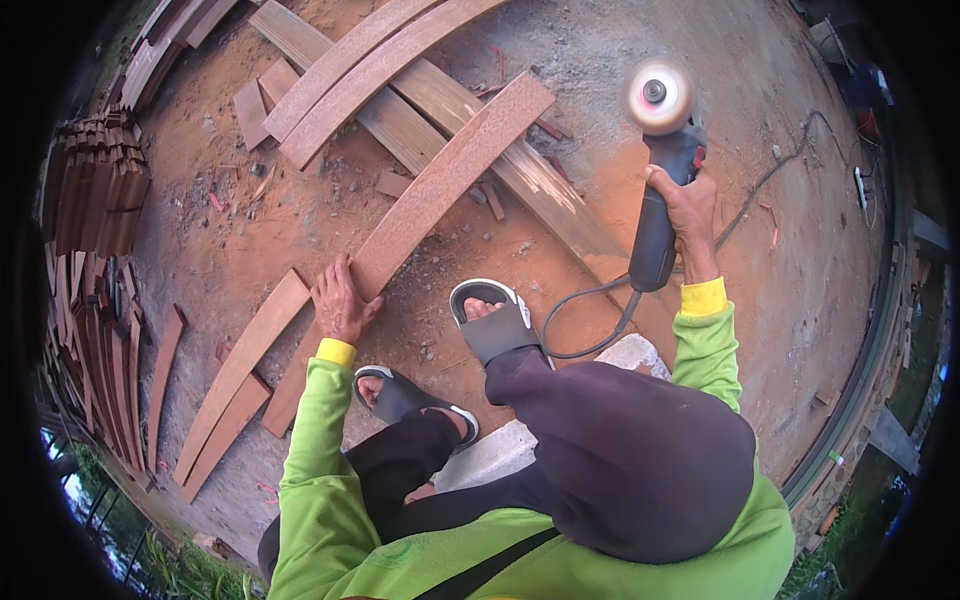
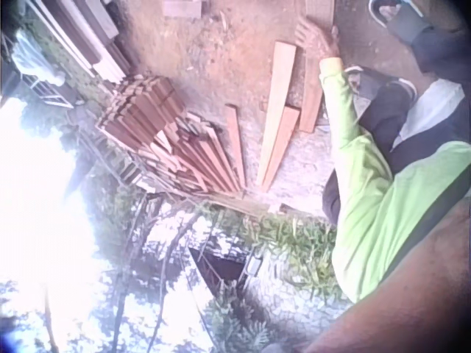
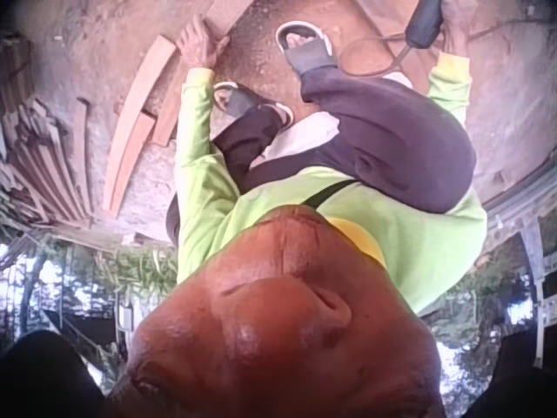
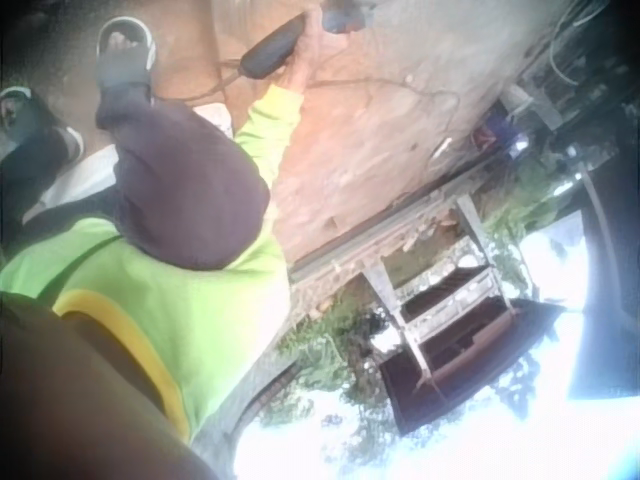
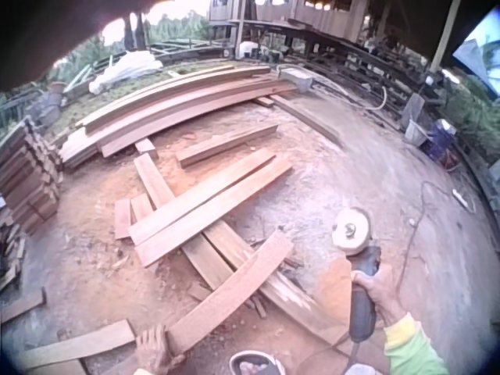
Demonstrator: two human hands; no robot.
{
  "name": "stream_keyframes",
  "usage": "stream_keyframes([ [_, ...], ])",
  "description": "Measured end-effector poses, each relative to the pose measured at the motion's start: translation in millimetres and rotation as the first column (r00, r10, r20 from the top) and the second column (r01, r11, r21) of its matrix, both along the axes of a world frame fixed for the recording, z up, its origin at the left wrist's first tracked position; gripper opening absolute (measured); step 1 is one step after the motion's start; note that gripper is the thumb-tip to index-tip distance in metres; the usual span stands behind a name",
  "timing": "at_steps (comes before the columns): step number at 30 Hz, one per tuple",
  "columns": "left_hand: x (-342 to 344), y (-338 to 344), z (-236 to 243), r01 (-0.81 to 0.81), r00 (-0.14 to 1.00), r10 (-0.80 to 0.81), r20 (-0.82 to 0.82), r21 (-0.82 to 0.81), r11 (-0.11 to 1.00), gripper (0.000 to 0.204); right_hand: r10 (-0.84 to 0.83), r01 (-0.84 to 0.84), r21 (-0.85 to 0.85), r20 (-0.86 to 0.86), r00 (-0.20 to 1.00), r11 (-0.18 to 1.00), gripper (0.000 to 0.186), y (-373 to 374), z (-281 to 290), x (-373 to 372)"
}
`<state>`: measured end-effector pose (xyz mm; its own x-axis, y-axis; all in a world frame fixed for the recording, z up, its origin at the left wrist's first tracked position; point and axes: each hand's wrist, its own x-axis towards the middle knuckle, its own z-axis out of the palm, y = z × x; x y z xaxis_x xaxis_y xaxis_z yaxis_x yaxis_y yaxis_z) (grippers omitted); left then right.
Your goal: The person uses an angle grinder to cut and smooth wooden planks on the ground. They adjust the wood position and continue cutting multiple pieces in an outdoor workshop area.
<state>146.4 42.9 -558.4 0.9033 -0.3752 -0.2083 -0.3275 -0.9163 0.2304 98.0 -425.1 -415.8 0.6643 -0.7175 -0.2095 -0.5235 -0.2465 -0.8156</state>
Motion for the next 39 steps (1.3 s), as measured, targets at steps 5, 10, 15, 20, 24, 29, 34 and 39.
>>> stream_keyframes([
  [5,-10.7,22.8,-10.2,0.033,0.999,-0.032,-0.007,0.072,0.997,0.082,0.008,-0.004,0.082,-0.051,0.999,0.997,0.028,4.6,-5.8,-0.4],
  [10,13.2,-64.9,8.5,0.018,0.999,-0.015,0.03,-0.112,0.993,0.078,0.033,-0.029,0.048,-0.085,0.996,0.998,0.032,9.4,-0.7,4.1],
  [15,28.6,-119.5,-9.5,-0.034,0.998,0.046,0.052,-0.21,0.977,0.073,0.06,-0.06,0.001,-0.076,0.995,0.998,0.035,14.6,0.6,7.5],
  [20,35.8,-125.1,-19.9,0.003,0.996,0.019,0.089,-0.241,0.971,0.072,0.103,-0.11,-0.047,-0.138,0.985,0.993,0.036,17.3,4.0,8.3],
  [24,40.6,-131.4,-17.8,-0.009,0.996,0.032,0.085,-0.255,0.967,0.071,0.17,-0.182,-0.1,-0.112,0.979,0.978,0.037,19.3,-1.6,9.3],
  [29,42.8,-139.2,-18.2,-0.021,0.997,0.041,0.066,-0.271,0.962,0.069,0.247,-0.262,-0.135,-0.117,0.962,0.956,0.035,21.0,-12.3,11.1],
  [34,40.6,-138.8,-20.2,-0.001,0.99,0.04,0.135,-0.28,0.96,0.067,0.281,-0.306,-0.109,-0.197,0.939,0.946,0.037,21.3,-11.8,14.4],
  [39,38.4,-135.2,-22.4,-0.003,0.99,0.041,0.135,-0.271,0.963,0.061,0.37,-0.403,-0.176,-0.191,0.909,0.898,0.045,16.9,-19.5,15.0],
])
